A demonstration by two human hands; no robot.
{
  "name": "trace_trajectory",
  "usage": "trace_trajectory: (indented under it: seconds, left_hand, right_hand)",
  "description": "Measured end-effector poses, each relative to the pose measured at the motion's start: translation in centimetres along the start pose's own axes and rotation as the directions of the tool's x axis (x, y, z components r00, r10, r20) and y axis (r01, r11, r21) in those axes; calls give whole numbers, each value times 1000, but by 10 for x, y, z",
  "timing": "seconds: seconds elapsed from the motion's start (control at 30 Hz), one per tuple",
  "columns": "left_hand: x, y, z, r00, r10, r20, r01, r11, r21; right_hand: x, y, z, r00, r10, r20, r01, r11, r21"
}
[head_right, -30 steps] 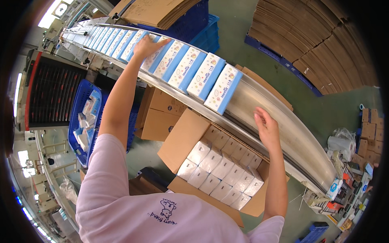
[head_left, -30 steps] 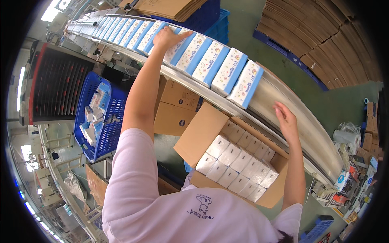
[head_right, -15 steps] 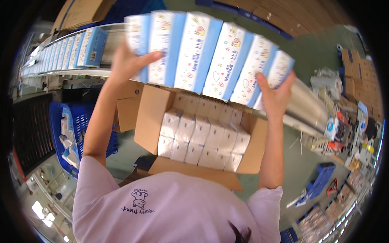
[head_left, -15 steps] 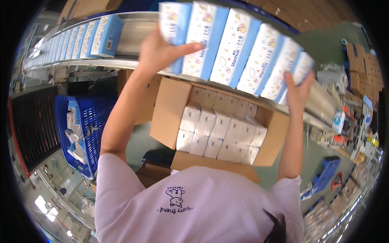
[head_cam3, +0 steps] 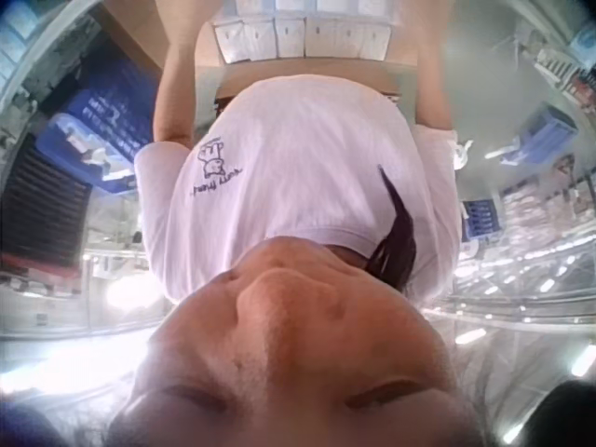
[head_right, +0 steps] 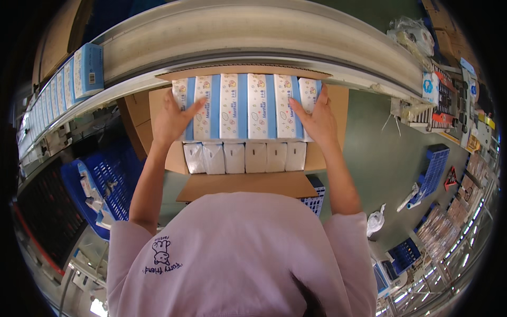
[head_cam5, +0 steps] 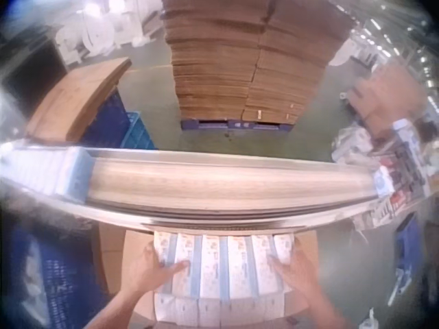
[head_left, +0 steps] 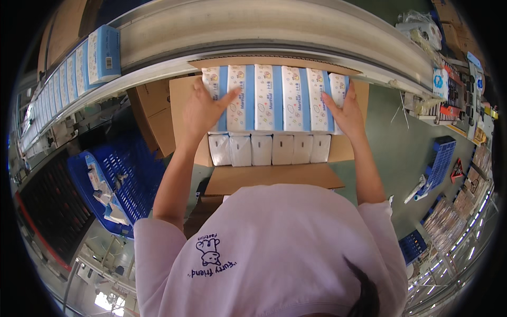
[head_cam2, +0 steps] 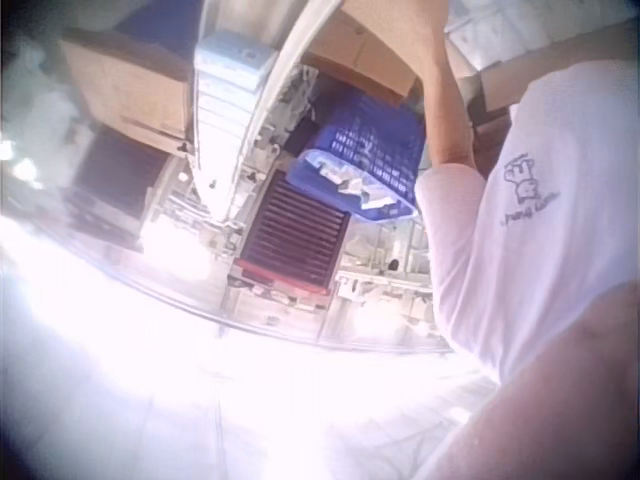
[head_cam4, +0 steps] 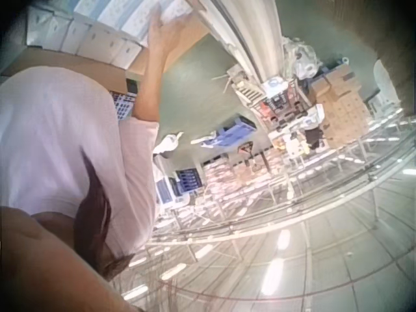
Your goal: The person packs small white and blue packages from a conveyor belt into cardboard boxes. They arrange the packages neatly inside, close the boxes, and move them to a nearby stack. The person also picks up a fallen package from the floor and places it into a box.
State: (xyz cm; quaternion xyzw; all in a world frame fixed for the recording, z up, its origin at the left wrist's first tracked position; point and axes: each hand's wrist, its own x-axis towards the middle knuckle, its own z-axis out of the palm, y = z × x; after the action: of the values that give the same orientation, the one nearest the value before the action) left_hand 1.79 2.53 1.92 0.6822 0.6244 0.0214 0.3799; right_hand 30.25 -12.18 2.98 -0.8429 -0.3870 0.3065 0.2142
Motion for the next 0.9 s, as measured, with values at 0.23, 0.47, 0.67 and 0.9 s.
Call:
trace_trajectory:
  seconds: [0.23,0.47,0.67,0.9]
  left_hand:
    - [-38,26,-8,726,542,423,-678,463,570]
    - [48,18,-19,723,426,544,-618,750,234]
    - [-14,-26,33,752,571,-328,-397,791,466]
    - [3,-77,26,964,186,-189,-213,967,-138]
  right_hand:
    - [-28,-54,-3,806,-386,450,591,580,-561]
    - [42,-72,3,854,-167,493,389,833,-393]
    - [-11,-32,39,929,-348,-130,200,764,-613]
    - [4,38,45,730,-399,-555,308,917,-254]
